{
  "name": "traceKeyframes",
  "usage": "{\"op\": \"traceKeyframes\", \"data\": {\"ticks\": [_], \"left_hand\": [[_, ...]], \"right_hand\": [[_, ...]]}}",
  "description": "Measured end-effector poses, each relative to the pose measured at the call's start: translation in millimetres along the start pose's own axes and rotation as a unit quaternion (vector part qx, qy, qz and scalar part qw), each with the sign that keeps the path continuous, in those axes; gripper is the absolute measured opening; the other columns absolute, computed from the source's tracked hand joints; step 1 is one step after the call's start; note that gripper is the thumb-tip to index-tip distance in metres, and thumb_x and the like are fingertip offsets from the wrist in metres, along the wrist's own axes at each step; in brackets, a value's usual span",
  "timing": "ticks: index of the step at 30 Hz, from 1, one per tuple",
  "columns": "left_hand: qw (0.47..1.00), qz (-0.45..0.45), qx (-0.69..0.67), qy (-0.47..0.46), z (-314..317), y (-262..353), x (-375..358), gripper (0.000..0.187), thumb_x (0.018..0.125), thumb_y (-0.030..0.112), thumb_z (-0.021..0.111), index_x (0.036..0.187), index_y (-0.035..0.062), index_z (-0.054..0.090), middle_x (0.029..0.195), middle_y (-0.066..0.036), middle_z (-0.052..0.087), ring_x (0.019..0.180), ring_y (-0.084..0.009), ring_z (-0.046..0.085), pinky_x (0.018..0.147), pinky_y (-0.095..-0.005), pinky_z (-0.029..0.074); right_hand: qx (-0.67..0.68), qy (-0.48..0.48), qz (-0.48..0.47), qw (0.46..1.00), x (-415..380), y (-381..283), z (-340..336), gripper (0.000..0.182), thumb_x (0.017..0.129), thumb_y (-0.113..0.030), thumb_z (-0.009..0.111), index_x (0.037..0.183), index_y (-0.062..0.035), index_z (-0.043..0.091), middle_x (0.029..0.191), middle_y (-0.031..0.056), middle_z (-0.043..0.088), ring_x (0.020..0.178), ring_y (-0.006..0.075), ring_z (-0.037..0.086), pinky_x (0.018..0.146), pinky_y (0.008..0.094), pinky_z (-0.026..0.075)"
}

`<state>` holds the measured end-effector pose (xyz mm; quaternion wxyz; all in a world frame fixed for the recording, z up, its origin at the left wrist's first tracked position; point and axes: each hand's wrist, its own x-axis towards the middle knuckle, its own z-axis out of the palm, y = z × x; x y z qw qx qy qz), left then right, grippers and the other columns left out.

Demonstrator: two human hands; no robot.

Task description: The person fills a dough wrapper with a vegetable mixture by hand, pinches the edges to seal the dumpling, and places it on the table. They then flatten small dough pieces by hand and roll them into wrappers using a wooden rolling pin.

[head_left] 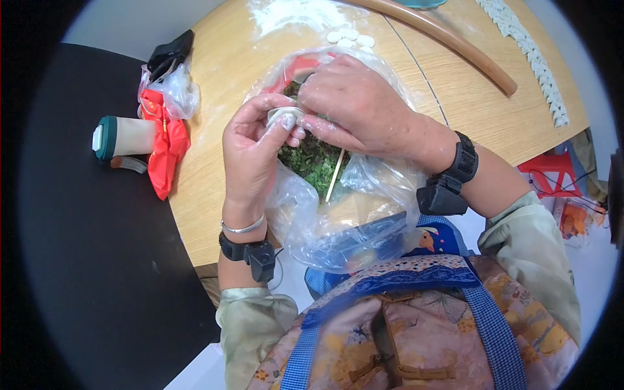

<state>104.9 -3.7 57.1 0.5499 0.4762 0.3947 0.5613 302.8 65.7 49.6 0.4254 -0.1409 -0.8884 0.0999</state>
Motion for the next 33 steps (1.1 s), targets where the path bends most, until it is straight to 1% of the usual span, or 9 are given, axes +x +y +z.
{"op": "traceKeyframes", "data": {"ticks": [4, 8, 12, 14, 16, 23, 29, 31, 33], "left_hand": [[1.0, -0.003, 0.002, -0.004, -1.2, -1.4, -0.1, 0.017, 0.094, 0.001, 0.066, 0.11, -0.0021, 0.064, 0.095, -0.007, 0.067, 0.078, -0.0109, 0.064, 0.069, -0.0223, 0.053], [1.0, 0.004, 0.006, -0.004, 0.0, -0.7, -0.5, 0.017, 0.093, 0.0, 0.066, 0.11, -0.0022, 0.064, 0.098, -0.007, 0.067, 0.08, -0.011, 0.065, 0.069, -0.0224, 0.053], [1.0, 0.002, 0.01, 0.0, -1.5, -0.8, -0.7, 0.016, 0.093, -0.001, 0.066, 0.109, -0.0025, 0.064, 0.099, -0.007, 0.066, 0.08, -0.0113, 0.064, 0.07, -0.0228, 0.052], [1.0, 0.014, -0.006, -0.025, -2.3, -0.9, 0.3, 0.015, 0.093, -0.001, 0.066, 0.107, -0.0025, 0.064, 0.099, -0.007, 0.065, 0.08, -0.0114, 0.063, 0.071, -0.0234, 0.052], [1.0, 0.012, 0.003, -0.026, -1.1, 1.3, -0.4, 0.015, 0.093, -0.002, 0.065, 0.107, -0.0024, 0.064, 0.099, -0.007, 0.065, 0.08, -0.0115, 0.063, 0.072, -0.0236, 0.051], [0.999, -0.006, 0.024, -0.025, -1.9, -0.9, -1.1, 0.017, 0.092, -0.005, 0.064, 0.109, -0.0022, 0.063, 0.1, -0.007, 0.065, 0.082, -0.0116, 0.064, 0.072, -0.0235, 0.053], [0.999, 0.025, 0.013, -0.019, -0.6, -1.4, 0.1, 0.02, 0.092, -0.006, 0.064, 0.112, -0.0025, 0.06, 0.104, -0.01, 0.066, 0.084, -0.0132, 0.066, 0.074, -0.0244, 0.055], [0.999, 0.027, 0.008, -0.019, -1.5, -1.9, 0.0, 0.02, 0.092, -0.006, 0.064, 0.111, -0.0024, 0.06, 0.104, -0.01, 0.066, 0.085, -0.0133, 0.066, 0.074, -0.0245, 0.055], [0.999, 0.028, 0.003, -0.018, -1.5, -1.8, 0.0, 0.019, 0.092, -0.006, 0.063, 0.111, -0.0024, 0.059, 0.104, -0.01, 0.066, 0.085, -0.0134, 0.066, 0.074, -0.0246, 0.056]], "right_hand": [[-0.014, 0.005, -0.005, 1.0, -1.0, 1.4, 2.9, 0.025, 0.087, -0.021, 0.066, 0.109, -0.0077, 0.064, 0.094, 0.0068, 0.067, 0.095, 0.0276, 0.064, 0.088, 0.0433, 0.044], [-0.018, 0.007, -0.008, 1.0, -1.1, 1.8, 4.6, 0.026, 0.087, -0.02, 0.066, 0.11, -0.0084, 0.065, 0.093, 0.0067, 0.067, 0.094, 0.0278, 0.064, 0.087, 0.0436, 0.044], [0.005, 0.003, -0.011, 1.0, -0.1, 2.5, 2.3, 0.024, 0.09, -0.023, 0.065, 0.11, -0.0089, 0.065, 0.093, 0.0068, 0.067, 0.093, 0.028, 0.064, 0.086, 0.0445, 0.044], [0.018, 0.003, -0.016, 1.0, 0.2, 2.9, -1.7, 0.023, 0.092, -0.024, 0.064, 0.109, -0.009, 0.065, 0.092, 0.0068, 0.067, 0.092, 0.0282, 0.064, 0.086, 0.0448, 0.044], [0.029, -0.036, -0.005, 0.999, 0.7, 2.6, -5.1, 0.024, 0.094, -0.027, 0.063, 0.109, -0.0088, 0.064, 0.094, 0.0068, 0.067, 0.093, 0.0285, 0.064, 0.086, 0.0451, 0.044], [0.03, -0.008, 0.005, 0.999, -0.8, 1.6, 1.4, 0.021, 0.093, -0.023, 0.064, 0.109, -0.0097, 0.063, 0.096, 0.0084, 0.068, 0.095, 0.0294, 0.065, 0.085, 0.0453, 0.045], [0.037, -0.006, 0.014, 0.999, 1.0, 2.3, 0.0, 0.019, 0.089, -0.018, 0.065, 0.106, -0.0092, 0.062, 0.096, 0.0098, 0.067, 0.096, 0.0321, 0.064, 0.087, 0.047, 0.046], [0.054, 0.025, 0.0, 0.998, 2.0, 3.6, 1.7, 0.011, 0.088, -0.013, 0.063, 0.094, -0.006, 0.056, 0.085, 0.0112, 0.056, 0.083, 0.0352, 0.056, 0.08, 0.0447, 0.045], [0.072, 0.029, 0.009, 0.997, 1.4, 2.2, 0.9, 0.011, 0.088, -0.013, 0.062, 0.094, -0.006, 0.056, 0.086, 0.0111, 0.056, 0.082, 0.0349, 0.056, 0.08, 0.0445, 0.045]]}}
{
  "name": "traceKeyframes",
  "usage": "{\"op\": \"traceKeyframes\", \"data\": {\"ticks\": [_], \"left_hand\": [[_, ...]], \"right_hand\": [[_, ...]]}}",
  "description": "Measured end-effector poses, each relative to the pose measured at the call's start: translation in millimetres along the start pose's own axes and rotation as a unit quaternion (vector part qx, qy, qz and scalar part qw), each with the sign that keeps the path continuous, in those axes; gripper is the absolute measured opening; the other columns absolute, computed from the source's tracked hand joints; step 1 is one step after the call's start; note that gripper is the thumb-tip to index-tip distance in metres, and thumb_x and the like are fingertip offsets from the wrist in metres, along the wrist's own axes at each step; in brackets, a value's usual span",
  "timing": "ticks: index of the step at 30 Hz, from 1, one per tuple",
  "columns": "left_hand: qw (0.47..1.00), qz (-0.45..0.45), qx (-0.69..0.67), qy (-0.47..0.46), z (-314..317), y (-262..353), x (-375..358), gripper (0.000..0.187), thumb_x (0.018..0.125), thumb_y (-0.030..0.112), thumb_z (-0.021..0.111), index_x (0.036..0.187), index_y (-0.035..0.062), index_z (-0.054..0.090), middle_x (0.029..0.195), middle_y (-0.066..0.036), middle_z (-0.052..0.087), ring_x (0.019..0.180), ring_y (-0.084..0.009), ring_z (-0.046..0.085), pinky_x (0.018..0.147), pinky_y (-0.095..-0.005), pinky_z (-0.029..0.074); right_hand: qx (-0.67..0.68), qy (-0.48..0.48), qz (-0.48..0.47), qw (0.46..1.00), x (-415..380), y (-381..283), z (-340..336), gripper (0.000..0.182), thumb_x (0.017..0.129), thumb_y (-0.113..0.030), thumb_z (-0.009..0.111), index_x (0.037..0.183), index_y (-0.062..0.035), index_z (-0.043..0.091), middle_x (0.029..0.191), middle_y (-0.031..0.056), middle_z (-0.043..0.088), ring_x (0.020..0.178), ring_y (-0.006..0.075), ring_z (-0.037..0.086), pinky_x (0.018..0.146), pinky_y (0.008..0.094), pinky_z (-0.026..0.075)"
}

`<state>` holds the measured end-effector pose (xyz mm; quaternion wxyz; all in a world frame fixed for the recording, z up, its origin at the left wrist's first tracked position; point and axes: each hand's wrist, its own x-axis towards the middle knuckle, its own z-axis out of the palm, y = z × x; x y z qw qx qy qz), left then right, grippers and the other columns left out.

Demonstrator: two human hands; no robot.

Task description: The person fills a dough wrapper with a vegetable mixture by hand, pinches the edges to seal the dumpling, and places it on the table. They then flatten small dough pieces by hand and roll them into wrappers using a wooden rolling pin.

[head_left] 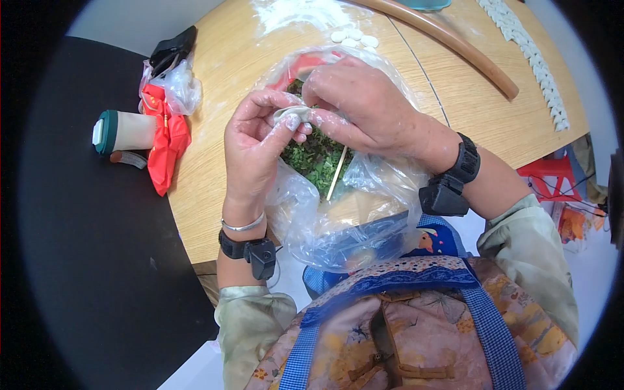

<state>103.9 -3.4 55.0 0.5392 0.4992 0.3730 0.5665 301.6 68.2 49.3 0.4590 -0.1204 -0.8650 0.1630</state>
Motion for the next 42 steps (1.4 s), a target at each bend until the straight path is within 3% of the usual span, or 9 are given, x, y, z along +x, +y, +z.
{"op": "traceKeyframes", "data": {"ticks": [8, 13, 42], "left_hand": [[1.0, 0.003, 0.009, -0.015, -0.7, -0.8, -0.6, 0.017, 0.092, -0.005, 0.065, 0.108, -0.0014, 0.06, 0.105, -0.009, 0.066, 0.085, -0.0133, 0.066, 0.075, -0.025, 0.056], [1.0, 0.011, 0.017, -0.01, 1.6, 0.4, -1.1, 0.017, 0.092, -0.004, 0.065, 0.109, -0.0017, 0.06, 0.105, -0.009, 0.066, 0.085, -0.0141, 0.067, 0.075, -0.0253, 0.056], [0.999, 0.012, 0.045, -0.027, 3.0, -1.5, -1.5, 0.02, 0.092, -0.005, 0.065, 0.11, -0.0016, 0.059, 0.104, -0.009, 0.066, 0.088, -0.0129, 0.067, 0.077, -0.0239, 0.057]], "right_hand": [[0.015, -0.015, 0.041, 0.999, -2.0, -2.9, 0.8, 0.017, 0.091, -0.023, 0.064, 0.097, -0.0077, 0.059, 0.089, 0.013, 0.061, 0.086, 0.0366, 0.059, 0.08, 0.0472, 0.045], [0.012, -0.002, 0.04, 0.999, -3.1, -1.6, 4.4, 0.012, 0.091, -0.016, 0.063, 0.096, -0.0065, 0.058, 0.089, 0.014, 0.061, 0.086, 0.037, 0.059, 0.076, 0.047, 0.046], [0.043, 0.018, 0.037, 0.998, -0.8, -6.2, 1.3, 0.016, 0.086, -0.013, 0.068, 0.095, -0.0023, 0.061, 0.087, 0.0145, 0.061, 0.085, 0.0356, 0.062, 0.074, 0.0439, 0.049]]}}
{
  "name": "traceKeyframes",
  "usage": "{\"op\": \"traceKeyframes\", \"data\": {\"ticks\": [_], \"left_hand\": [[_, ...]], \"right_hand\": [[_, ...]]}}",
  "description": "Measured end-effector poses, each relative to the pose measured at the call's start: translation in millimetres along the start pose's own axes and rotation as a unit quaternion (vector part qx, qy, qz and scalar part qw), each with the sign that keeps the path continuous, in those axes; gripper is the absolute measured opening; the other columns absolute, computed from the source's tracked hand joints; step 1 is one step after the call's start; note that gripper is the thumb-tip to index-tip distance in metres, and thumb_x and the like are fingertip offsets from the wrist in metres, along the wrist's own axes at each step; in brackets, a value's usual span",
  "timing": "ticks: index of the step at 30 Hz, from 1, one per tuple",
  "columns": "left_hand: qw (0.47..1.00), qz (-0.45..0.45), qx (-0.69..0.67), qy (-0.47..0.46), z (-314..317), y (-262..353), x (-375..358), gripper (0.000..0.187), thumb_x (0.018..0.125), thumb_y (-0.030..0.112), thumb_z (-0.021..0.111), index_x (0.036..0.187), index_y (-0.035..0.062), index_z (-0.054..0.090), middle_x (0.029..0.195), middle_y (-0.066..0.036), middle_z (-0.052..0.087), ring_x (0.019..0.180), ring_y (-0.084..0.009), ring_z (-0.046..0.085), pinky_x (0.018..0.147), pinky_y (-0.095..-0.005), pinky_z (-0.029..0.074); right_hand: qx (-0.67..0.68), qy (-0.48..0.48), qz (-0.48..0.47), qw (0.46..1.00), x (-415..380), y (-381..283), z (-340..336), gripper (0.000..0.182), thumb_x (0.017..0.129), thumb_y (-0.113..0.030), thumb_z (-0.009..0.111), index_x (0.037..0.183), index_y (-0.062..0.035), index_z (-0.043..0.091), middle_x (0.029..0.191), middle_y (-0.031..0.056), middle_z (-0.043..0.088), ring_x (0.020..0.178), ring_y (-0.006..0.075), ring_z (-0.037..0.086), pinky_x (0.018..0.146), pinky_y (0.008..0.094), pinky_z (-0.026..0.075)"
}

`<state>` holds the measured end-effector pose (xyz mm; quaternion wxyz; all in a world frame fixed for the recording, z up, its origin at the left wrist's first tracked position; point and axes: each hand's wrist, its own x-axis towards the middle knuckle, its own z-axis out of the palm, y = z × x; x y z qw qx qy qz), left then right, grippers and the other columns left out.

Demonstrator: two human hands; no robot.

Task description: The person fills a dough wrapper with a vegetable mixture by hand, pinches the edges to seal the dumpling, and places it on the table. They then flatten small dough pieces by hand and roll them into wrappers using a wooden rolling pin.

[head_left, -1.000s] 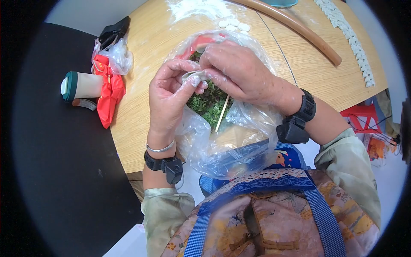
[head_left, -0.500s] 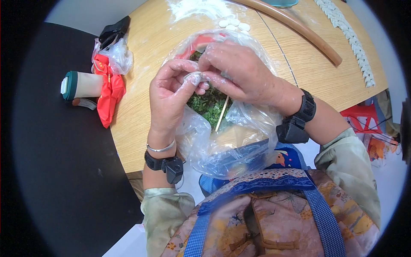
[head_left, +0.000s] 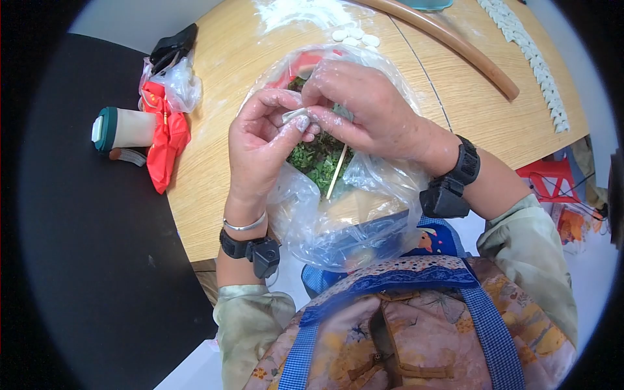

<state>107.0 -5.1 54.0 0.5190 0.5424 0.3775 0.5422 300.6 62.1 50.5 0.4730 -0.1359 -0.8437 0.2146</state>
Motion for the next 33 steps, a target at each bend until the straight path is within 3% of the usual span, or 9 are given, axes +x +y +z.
{"op": "traceKeyframes", "data": {"ticks": [5, 7, 23, 25, 33], "left_hand": [[0.999, 0.003, -0.02, 0.024, 2.8, 0.0, 0.3, 0.025, 0.091, -0.007, 0.064, 0.114, -0.002, 0.056, 0.106, -0.009, 0.065, 0.091, -0.0135, 0.068, 0.08, -0.0253, 0.058], [1.0, 0.007, -0.015, 0.023, 1.0, -1.7, 0.5, 0.026, 0.091, -0.007, 0.064, 0.115, -0.0023, 0.056, 0.108, -0.01, 0.065, 0.091, -0.0138, 0.068, 0.08, -0.0256, 0.058], [0.999, -0.016, 0.032, -0.009, 3.0, -1.0, 0.9, 0.025, 0.092, -0.004, 0.064, 0.116, -0.0016, 0.055, 0.107, -0.01, 0.065, 0.087, -0.0125, 0.068, 0.073, -0.0226, 0.056], [0.999, -0.018, 0.032, -0.005, 2.1, -0.2, 0.6, 0.025, 0.092, -0.005, 0.064, 0.115, -0.0011, 0.055, 0.107, -0.009, 0.065, 0.088, -0.012, 0.067, 0.073, -0.0224, 0.056], [0.997, -0.029, 0.067, 0.004, 4.1, -3.2, -2.4, 0.027, 0.091, -0.005, 0.064, 0.116, -0.0004, 0.056, 0.111, -0.007, 0.065, 0.091, -0.0115, 0.066, 0.076, -0.0229, 0.055]], "right_hand": [[-0.004, -0.003, 0.01, 1.0, -0.1, -0.5, -0.7, 0.015, 0.086, -0.013, 0.068, 0.094, -0.0026, 0.06, 0.087, 0.0144, 0.06, 0.084, 0.0355, 0.062, 0.073, 0.0439, 0.049], [0.015, 0.004, 0.018, 1.0, 0.0, -0.9, -0.7, 0.013, 0.086, -0.007, 0.068, 0.095, -0.0033, 0.059, 0.085, 0.0122, 0.06, 0.079, 0.0309, 0.062, 0.07, 0.0389, 0.049], [0.01, 0.02, 0.02, 1.0, -1.2, -3.5, 1.3, 0.012, 0.088, -0.007, 0.067, 0.097, -0.0031, 0.062, 0.088, 0.0124, 0.062, 0.083, 0.0303, 0.063, 0.075, 0.0371, 0.05], [0.026, 0.02, 0.024, 0.999, -0.7, -3.8, 2.3, 0.014, 0.085, -0.012, 0.068, 0.092, -0.0025, 0.06, 0.088, 0.0133, 0.06, 0.085, 0.0342, 0.061, 0.074, 0.0429, 0.048], [0.016, 0.007, 0.019, 1.0, -0.5, -2.3, 0.7, 0.015, 0.085, -0.011, 0.07, 0.094, -0.0029, 0.062, 0.086, 0.012, 0.06, 0.08, 0.0307, 0.062, 0.071, 0.0389, 0.049]]}}
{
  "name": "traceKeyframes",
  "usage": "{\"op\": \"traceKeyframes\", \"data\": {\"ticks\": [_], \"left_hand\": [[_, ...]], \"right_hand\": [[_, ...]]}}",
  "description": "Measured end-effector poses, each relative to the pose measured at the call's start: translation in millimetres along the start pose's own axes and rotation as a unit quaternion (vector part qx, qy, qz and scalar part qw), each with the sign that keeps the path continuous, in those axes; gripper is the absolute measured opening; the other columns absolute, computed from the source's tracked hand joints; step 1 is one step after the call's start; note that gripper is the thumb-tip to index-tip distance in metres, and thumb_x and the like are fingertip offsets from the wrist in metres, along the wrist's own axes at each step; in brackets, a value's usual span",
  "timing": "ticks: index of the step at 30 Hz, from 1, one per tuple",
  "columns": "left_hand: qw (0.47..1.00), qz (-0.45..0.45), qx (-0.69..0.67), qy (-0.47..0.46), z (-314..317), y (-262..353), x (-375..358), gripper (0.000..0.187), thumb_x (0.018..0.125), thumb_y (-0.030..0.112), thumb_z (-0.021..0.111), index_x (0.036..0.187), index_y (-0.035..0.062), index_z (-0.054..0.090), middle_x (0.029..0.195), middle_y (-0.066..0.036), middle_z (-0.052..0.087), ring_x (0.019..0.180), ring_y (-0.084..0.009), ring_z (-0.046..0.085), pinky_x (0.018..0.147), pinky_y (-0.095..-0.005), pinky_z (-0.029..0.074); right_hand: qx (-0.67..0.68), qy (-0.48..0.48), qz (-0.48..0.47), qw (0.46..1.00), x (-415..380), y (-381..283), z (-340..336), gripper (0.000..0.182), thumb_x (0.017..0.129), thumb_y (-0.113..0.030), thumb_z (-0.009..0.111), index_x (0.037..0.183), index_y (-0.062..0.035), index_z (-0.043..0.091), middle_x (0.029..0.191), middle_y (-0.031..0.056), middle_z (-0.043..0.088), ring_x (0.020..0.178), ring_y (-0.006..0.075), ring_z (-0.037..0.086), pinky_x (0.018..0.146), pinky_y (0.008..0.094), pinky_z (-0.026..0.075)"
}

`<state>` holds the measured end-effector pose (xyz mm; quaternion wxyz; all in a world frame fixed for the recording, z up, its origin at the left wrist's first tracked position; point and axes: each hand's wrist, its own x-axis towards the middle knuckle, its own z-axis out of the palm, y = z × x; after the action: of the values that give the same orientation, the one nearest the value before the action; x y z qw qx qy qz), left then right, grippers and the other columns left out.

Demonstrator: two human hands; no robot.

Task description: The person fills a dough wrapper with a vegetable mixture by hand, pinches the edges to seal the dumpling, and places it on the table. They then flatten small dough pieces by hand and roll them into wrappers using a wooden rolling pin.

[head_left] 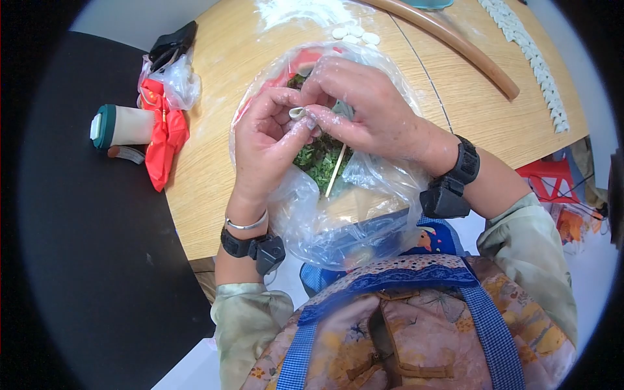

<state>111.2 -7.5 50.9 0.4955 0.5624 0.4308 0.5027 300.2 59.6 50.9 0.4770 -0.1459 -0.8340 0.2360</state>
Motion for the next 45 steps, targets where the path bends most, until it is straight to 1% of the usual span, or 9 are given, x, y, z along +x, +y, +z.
{"op": "traceKeyframes", "data": {"ticks": [8, 11, 13, 20, 22, 28, 37, 40, 45], "left_hand": [[0.998, -0.055, 0.002, -0.027, -2.1, 7.6, -0.4, 0.026, 0.092, -0.002, 0.064, 0.117, 0.0007, 0.057, 0.11, -0.005, 0.064, 0.092, -0.0095, 0.064, 0.072, -0.022, 0.052], [1.0, -0.006, -0.021, -0.013, -2.2, 0.8, -0.6, 0.025, 0.092, -0.002, 0.063, 0.117, 0.0013, 0.058, 0.108, -0.004, 0.065, 0.091, -0.008, 0.063, 0.072, -0.0216, 0.051], [1.0, -0.002, -0.02, -0.006, 0.0, 1.2, -0.1, 0.025, 0.092, -0.003, 0.062, 0.116, 0.0016, 0.058, 0.107, -0.004, 0.065, 0.09, -0.0078, 0.062, 0.072, -0.0212, 0.051], [1.0, -0.006, -0.008, -0.008, 0.1, 2.5, -0.3, 0.025, 0.092, -0.004, 0.063, 0.116, 0.0016, 0.058, 0.107, -0.003, 0.065, 0.091, -0.0071, 0.062, 0.075, -0.0208, 0.05], [1.0, -0.012, -0.009, -0.001, 1.9, 4.6, -1.5, 0.025, 0.092, -0.004, 0.063, 0.116, 0.0015, 0.058, 0.106, -0.002, 0.065, 0.092, -0.0072, 0.062, 0.076, -0.0208, 0.049], [1.0, -0.007, -0.001, -0.01, -0.9, 2.4, -1.6, 0.025, 0.092, -0.004, 0.063, 0.115, 0.0013, 0.059, 0.106, -0.002, 0.064, 0.096, -0.0076, 0.061, 0.08, -0.0218, 0.049], [1.0, 0.001, 0.0, -0.008, -0.3, 2.1, -1.1, 0.026, 0.09, -0.005, 0.063, 0.115, 0.0003, 0.059, 0.109, -0.003, 0.063, 0.098, -0.0092, 0.061, 0.088, -0.0244, 0.049], [1.0, -0.004, -0.007, -0.008, 1.8, 3.4, -1.0, 0.027, 0.09, -0.006, 0.063, 0.116, 0.0004, 0.06, 0.109, -0.003, 0.063, 0.099, -0.0091, 0.062, 0.088, -0.0242, 0.049], [1.0, -0.005, -0.001, -0.006, -0.7, 0.8, -1.6, 0.029, 0.09, -0.006, 0.063, 0.117, -0.0001, 0.059, 0.109, -0.003, 0.063, 0.1, -0.009, 0.062, 0.088, -0.0242, 0.049]], "right_hand": [[-0.014, 0.021, -0.019, 1.0, -0.3, -1.9, 0.3, 0.013, 0.087, -0.006, 0.068, 0.098, -0.003, 0.062, 0.085, 0.0111, 0.061, 0.08, 0.03, 0.063, 0.073, 0.0379, 0.05], [-0.001, 0.023, 0.021, 1.0, 0.6, -1.8, 2.2, 0.014, 0.087, -0.013, 0.067, 0.096, -0.0038, 0.06, 0.09, 0.0131, 0.059, 0.086, 0.0342, 0.061, 0.074, 0.0431, 0.049], [-0.011, 0.064, -0.072, 0.995, 4.3, 1.5, 3.6, 0.019, 0.084, -0.011, 0.067, 0.1, -0.0047, 0.061, 0.093, 0.0132, 0.059, 0.088, 0.0341, 0.061, 0.075, 0.0427, 0.05], [-0.023, 0.017, -0.064, 0.998, 1.9, -0.3, 0.0, 0.029, 0.076, -0.01, 0.068, 0.103, -0.0048, 0.062, 0.097, 0.0139, 0.058, 0.09, 0.035, 0.06, 0.077, 0.0433, 0.05], [-0.02, 0.011, -0.038, 0.999, 1.5, -2.2, -1.5, 0.023, 0.077, -0.005, 0.065, 0.1, -0.0032, 0.061, 0.104, 0.0158, 0.06, 0.103, 0.0353, 0.06, 0.089, 0.0412, 0.05], [-0.008, 0.025, -0.041, 0.999, 3.2, 4.3, -0.3, 0.021, 0.077, -0.015, 0.068, 0.093, -0.0042, 0.059, 0.091, 0.0137, 0.058, 0.087, 0.0345, 0.059, 0.078, 0.0434, 0.049], [-0.007, 0.018, -0.071, 0.997, 2.9, 2.3, -2.0, 0.023, 0.075, -0.014, 0.069, 0.094, -0.0056, 0.059, 0.09, 0.0133, 0.057, 0.088, 0.033, 0.059, 0.076, 0.0428, 0.048], [0.005, 0.0, -0.033, 0.999, 1.3, -1.9, -2.8, 0.021, 0.076, -0.005, 0.066, 0.095, -0.0018, 0.06, 0.091, 0.0135, 0.059, 0.093, 0.0345, 0.059, 0.093, 0.0436, 0.048], [0.003, 0.017, -0.018, 1.0, 2.1, -2.3, -3.8, 0.019, 0.077, -0.005, 0.067, 0.095, -0.0012, 0.062, 0.092, 0.0134, 0.061, 0.092, 0.0345, 0.06, 0.088, 0.0425, 0.049]]}}
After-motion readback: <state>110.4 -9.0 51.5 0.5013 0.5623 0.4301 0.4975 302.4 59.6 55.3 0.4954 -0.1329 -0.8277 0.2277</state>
